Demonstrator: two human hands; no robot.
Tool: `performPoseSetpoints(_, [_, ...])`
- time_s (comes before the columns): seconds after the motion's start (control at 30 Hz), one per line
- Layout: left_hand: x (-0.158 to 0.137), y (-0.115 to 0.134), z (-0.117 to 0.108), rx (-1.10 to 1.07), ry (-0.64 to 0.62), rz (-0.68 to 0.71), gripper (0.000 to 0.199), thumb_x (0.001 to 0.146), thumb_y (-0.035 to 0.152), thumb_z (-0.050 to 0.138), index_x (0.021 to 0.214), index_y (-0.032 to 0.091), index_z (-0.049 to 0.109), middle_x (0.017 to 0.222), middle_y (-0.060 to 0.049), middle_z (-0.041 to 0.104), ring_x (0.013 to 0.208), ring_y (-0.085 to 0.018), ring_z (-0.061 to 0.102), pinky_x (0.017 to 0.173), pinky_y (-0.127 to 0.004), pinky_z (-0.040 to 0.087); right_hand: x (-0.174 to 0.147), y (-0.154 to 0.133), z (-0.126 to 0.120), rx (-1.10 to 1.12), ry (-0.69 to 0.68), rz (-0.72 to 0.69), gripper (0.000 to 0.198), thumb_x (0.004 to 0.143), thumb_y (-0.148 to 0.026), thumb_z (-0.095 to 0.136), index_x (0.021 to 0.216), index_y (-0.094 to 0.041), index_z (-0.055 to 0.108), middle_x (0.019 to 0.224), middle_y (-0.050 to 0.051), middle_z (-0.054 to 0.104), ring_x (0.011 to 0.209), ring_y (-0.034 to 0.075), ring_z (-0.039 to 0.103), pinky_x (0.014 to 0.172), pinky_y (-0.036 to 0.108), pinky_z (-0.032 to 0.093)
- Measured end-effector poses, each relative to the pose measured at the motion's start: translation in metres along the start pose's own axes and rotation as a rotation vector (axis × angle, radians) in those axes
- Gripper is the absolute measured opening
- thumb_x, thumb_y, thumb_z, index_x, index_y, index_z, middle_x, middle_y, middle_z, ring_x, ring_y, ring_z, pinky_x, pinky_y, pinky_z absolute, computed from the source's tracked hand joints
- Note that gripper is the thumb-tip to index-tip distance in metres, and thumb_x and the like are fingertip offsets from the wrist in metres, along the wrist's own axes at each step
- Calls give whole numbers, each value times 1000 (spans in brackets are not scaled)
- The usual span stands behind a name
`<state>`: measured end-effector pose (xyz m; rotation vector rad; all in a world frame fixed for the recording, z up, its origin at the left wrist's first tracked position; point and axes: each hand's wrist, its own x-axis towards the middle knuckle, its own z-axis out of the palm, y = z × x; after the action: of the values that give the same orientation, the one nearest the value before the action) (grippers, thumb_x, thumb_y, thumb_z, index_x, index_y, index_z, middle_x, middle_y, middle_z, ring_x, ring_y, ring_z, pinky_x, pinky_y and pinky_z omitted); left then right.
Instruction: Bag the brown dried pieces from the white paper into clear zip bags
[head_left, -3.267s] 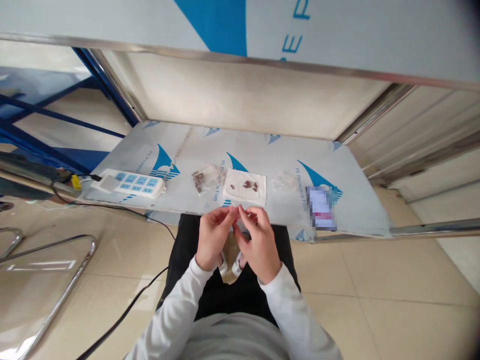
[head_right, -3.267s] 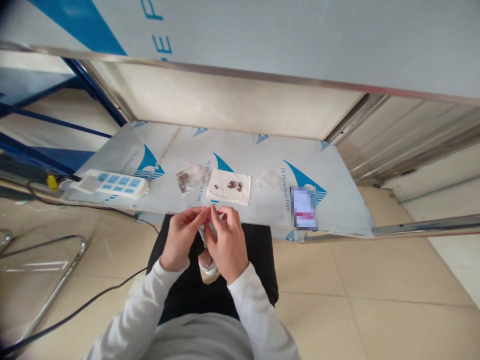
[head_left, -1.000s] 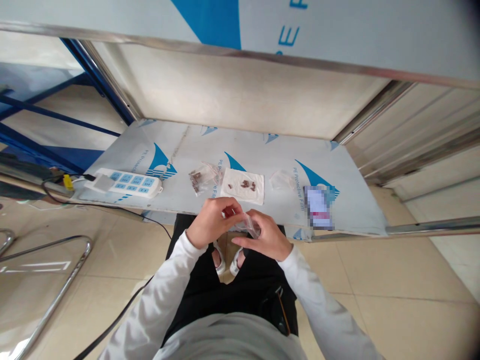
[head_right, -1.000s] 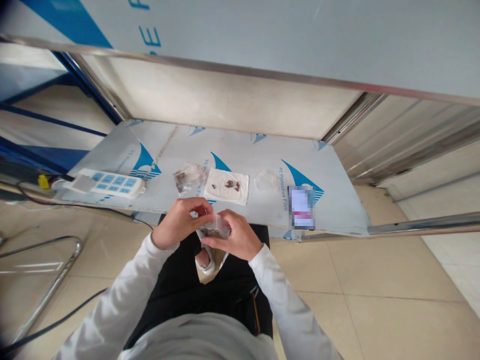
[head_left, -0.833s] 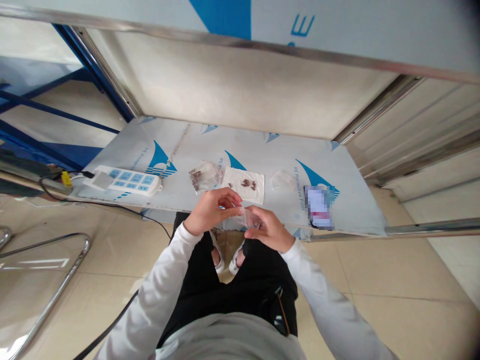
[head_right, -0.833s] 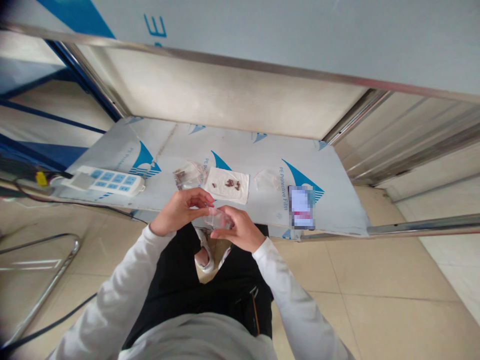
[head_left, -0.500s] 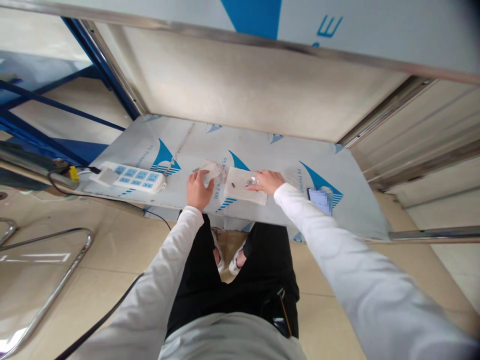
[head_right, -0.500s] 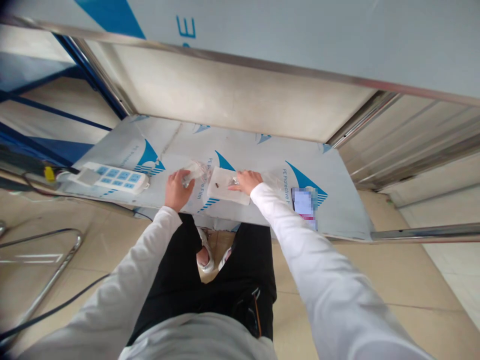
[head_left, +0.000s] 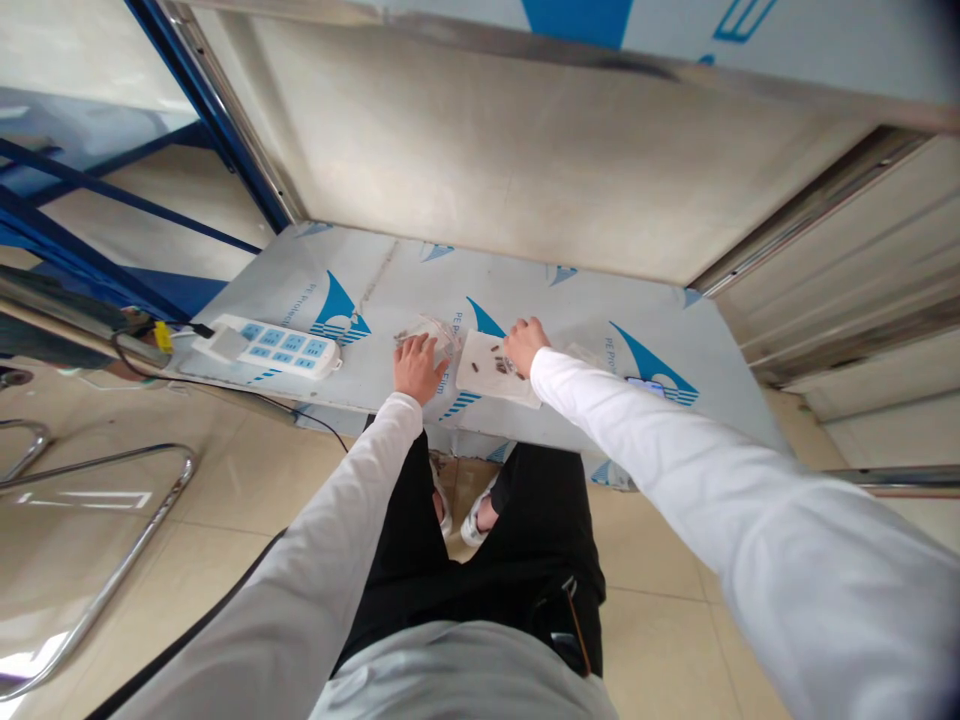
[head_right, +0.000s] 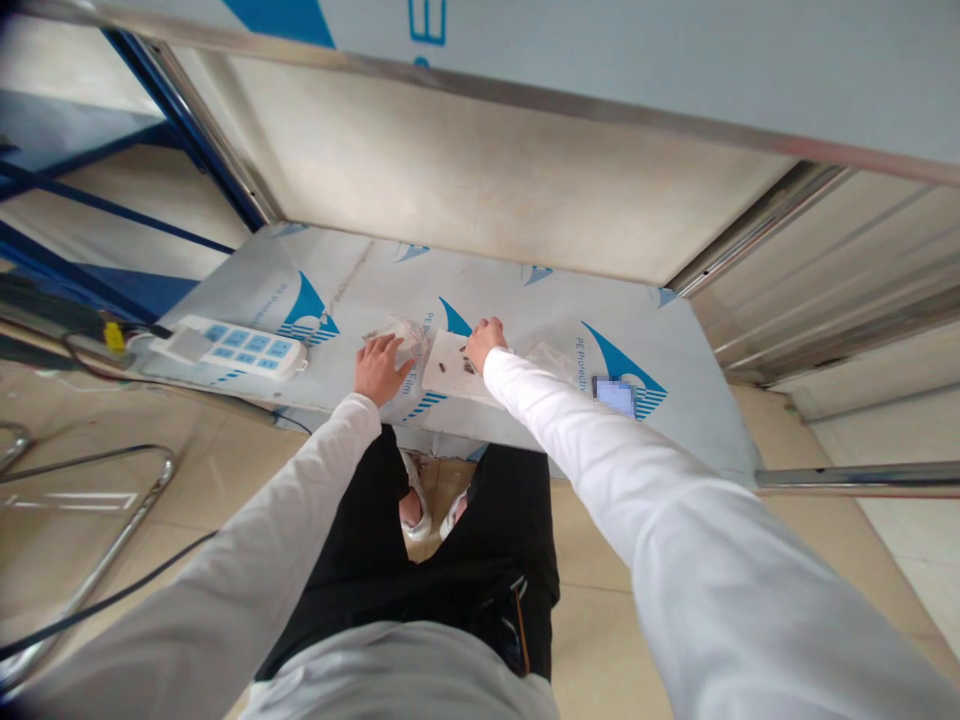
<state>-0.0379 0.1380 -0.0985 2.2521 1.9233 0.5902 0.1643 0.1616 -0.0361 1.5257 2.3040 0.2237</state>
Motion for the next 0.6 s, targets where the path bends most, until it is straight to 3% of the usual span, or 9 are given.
performPoseSetpoints(0.17, [-2,-2,3,16,-25,10,41,84,32,56,122,18,57,132,-13,55,124,-32,45,102,-47,33,-3,6,-4,-8,66,-33,29,87,-25,44,104,-18,66,103,19,65,105,35,47,86,51,32])
performPoseSetpoints(0.3, [-4,-3,3,24,-22,25,37,84,33,55,118,19,61,129,-12,58,122,-32,47,100,-47,34,-22,28,-1,47,117,2,32,80,-30,62,105,-11,63,107,22,60,106,34,47,88,46,33])
performPoseSetpoints(0.5, [-7,-5,2,11,-8,59,36,85,34,54,117,19,63,125,-12,62,117,-31,50,98,-47,34,-67,71,43,349,257,358,57,77,-43,66,122,-12,50,108,18,59,102,31,52,84,41,40])
performPoseSetpoints(0.6, [-8,-7,4,21,-10,72,37,84,33,54,117,19,63,125,-12,62,118,-31,50,99,-48,33,-84,81,70,459,253,498,76,72,-49,68,132,-11,41,116,21,56,107,35,52,85,44,41])
